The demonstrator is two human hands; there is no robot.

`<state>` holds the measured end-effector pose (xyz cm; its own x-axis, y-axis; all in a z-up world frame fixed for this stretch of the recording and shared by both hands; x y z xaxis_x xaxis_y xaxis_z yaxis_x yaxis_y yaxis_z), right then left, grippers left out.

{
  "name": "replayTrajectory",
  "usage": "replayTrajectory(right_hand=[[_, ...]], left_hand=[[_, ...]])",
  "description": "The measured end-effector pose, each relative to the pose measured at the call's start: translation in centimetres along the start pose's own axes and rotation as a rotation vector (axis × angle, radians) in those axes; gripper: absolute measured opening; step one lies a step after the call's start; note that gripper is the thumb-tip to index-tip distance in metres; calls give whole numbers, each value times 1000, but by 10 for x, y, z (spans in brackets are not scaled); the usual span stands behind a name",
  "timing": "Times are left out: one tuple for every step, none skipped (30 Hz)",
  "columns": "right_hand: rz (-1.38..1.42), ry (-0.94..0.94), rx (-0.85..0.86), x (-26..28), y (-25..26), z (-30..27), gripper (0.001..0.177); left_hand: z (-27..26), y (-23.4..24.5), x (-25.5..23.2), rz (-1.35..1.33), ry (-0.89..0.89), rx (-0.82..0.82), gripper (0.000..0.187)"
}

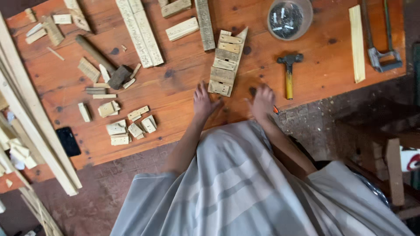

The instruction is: The person builds a small wooden structure on a workbench by using pliers to pull out nails from wood blocks and using a hammer to tap pieces together.

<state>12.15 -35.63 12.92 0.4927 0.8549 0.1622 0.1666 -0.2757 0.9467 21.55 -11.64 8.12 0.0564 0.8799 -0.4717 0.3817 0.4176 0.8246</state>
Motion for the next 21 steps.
replayTrajectory(right_hand=[[-11,-5,8,-21,-22,-6,82],[-87,-63,15,-44,-45,-13,79],[-160,-113,21,-65,-68,-20,78],[-168,-110,28,-68,-65,-24,78],[-108,-103,94,-70,-66,-25,79],[-48,-96,161,-72,-65,-25,80],[-45,-88,167,-82,-80,-21,80],[108,-121,214,-93,-97,-17,86],[261,-159,257,-106,-113,-13,94],[265,-156,260,-105,-117,-14,94],[338,-177,263,-107,-119,-13,83],[411,-198,266,-109,-121,-12,73],[415,-196,263,-118,-130,-8,73],[422,-180,323,-127,-141,-5,67],[426,-162,386,-137,-151,-4,62],[426,-158,385,-136,-139,-4,62],[401,-101,401,-132,-128,-2,63],[375,-45,417,-128,-116,0,66],[379,-38,421,-122,-90,3,66],[448,16,375,-114,-62,6,72],[515,57,339,-108,-36,0,79]], left_hand=[[9,4,-17,-9,3,12,129],[17,7,-32,-19,20,32,135],[26,12,-44,-26,42,46,142],[29,1,-48,-33,49,52,142],[34,-10,-51,69,44,90,146],[38,-20,-55,170,38,128,150],[39,-21,-56,173,47,127,150],[39,-22,-57,244,69,111,152],[40,-23,-61,315,84,95,155],[41,-30,-58,319,87,94,155],[43,-38,-57,354,92,99,159],[44,-45,-57,390,98,103,162],[43,-42,-56,393,97,98,162],[42,-39,-55,415,75,128,158],[38,-38,-54,434,56,159,154],[30,-29,-52,434,58,156,154],[21,-20,-50,443,24,189,139],[13,-11,-48,452,-10,221,126],[10,-7,-36,456,-2,219,126],[6,-6,-24,495,-16,274,136],[-6,-8,-10,532,-30,345,146]])
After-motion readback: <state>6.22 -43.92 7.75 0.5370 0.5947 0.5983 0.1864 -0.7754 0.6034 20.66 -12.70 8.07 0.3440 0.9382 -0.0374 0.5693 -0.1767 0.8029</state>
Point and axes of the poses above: each hand's wrist, its own z-axis towards the middle knuckle, its own y-axis out of the back of the hand, x = y × z, the point moved 4 cm from there along z, towards the middle knuckle, and after that the axes turned 6 degrees about -x, right-handed, at the moved point
